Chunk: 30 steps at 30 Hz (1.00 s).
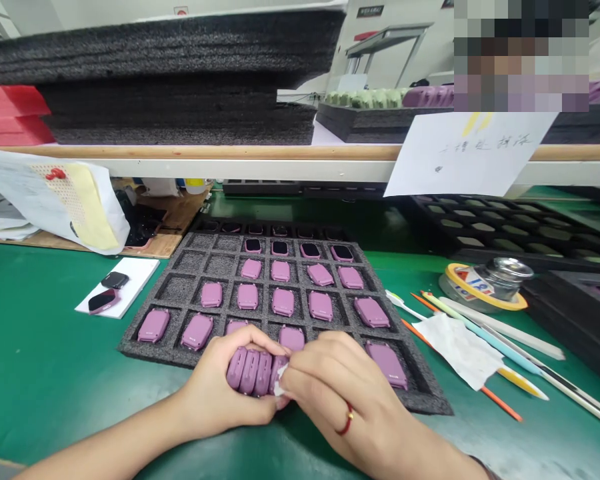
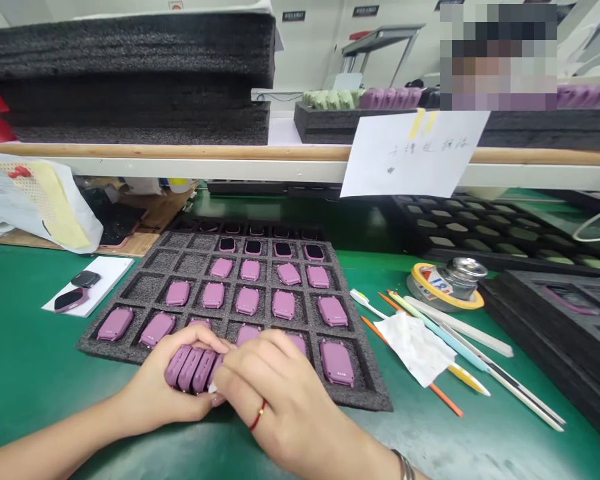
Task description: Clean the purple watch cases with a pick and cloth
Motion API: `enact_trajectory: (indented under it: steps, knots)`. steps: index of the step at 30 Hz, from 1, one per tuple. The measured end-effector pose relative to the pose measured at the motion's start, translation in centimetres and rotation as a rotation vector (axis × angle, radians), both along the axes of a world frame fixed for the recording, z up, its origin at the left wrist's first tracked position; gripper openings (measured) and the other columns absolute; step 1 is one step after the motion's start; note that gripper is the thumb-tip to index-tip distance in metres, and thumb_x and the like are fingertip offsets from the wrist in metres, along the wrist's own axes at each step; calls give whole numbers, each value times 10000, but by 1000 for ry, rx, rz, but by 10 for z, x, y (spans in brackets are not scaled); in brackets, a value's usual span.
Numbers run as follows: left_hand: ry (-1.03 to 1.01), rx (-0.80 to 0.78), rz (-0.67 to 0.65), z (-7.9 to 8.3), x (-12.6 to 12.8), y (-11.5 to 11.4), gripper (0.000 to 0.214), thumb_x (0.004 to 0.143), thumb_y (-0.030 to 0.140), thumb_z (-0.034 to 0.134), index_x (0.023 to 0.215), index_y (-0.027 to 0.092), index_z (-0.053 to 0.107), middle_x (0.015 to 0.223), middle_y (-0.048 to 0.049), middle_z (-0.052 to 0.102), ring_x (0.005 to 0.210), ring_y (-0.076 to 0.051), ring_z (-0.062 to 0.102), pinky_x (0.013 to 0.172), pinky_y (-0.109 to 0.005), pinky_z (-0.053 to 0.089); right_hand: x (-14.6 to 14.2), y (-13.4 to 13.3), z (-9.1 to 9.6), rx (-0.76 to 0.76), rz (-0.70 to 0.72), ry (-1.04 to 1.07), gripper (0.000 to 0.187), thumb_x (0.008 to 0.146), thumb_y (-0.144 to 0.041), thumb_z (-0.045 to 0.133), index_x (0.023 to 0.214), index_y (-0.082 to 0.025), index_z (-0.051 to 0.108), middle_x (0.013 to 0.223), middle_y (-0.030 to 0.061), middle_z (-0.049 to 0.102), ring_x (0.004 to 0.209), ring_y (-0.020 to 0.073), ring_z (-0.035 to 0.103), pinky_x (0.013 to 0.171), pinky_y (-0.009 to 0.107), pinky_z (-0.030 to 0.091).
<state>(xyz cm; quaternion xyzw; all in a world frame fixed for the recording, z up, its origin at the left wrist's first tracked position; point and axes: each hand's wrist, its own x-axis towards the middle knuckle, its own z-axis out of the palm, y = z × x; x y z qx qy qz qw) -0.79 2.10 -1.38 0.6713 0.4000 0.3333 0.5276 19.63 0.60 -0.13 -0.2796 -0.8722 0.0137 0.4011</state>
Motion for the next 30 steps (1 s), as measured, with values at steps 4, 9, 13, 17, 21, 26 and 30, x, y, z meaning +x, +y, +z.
enact_trajectory:
  steps: [4, 9, 13, 17, 21, 26, 30]
  knots:
    - [34, -11, 32, 0, 0, 1, 358, 626, 132, 801, 941, 226, 659, 932, 2, 732, 845, -192, 676, 802, -315, 526, -1, -2, 1, 54, -52, -4, 141, 980, -85, 530, 985, -166, 646, 857, 33, 713, 820, 159, 599, 783, 320, 461]
    - [9, -30, 20, 0, 0, 1, 356, 627, 136, 800, 939, 223, 651, 966, -10, 737, 904, -214, 691, 855, -338, 524, 0, 0, 1, 58, -37, -14, 176, 991, -81, 496, 976, -186, 636, 851, 13, 724, 801, 142, 609, 774, 312, 463]
    - [3, -37, 11, 0, 0, 1, 353, 629, 135, 799, 934, 225, 646, 966, -12, 738, 910, -219, 694, 866, -349, 529, -1, -1, 1, 55, -45, -16, 168, 983, -72, 505, 960, -176, 635, 843, 11, 719, 787, 141, 599, 772, 316, 456]
    - [11, -28, 47, 0, 1, 0, 353, 625, 132, 797, 928, 223, 640, 976, -20, 741, 931, -229, 697, 882, -360, 531, -5, -1, 0, 85, -54, -5, 162, 980, -77, 521, 968, -177, 648, 862, 13, 733, 797, 146, 623, 773, 327, 462]
    - [24, 19, 72, -2, 0, -2, 355, 639, 139, 807, 938, 225, 637, 957, -17, 732, 905, -213, 701, 871, -353, 542, 3, 2, 7, 15, -130, 143, 108, 949, -119, 604, 992, -208, 648, 863, 23, 723, 816, 164, 654, 745, 323, 511]
    - [-82, 16, 34, -6, -1, -2, 347, 686, 134, 801, 975, 220, 629, 1150, -72, 731, 1045, -245, 721, 995, -431, 538, 32, -18, 11, -94, -343, 169, 141, 924, -147, 626, 1036, -222, 584, 876, 31, 695, 783, 174, 663, 702, 296, 538]
    - [-75, 39, 37, -10, -1, -1, 347, 701, 134, 787, 999, 216, 629, 1184, -96, 732, 1054, -263, 732, 997, -461, 550, 37, -48, -11, -267, -347, -53, 97, 944, -190, 578, 873, -235, 529, 748, 0, 645, 636, 158, 622, 565, 262, 514]
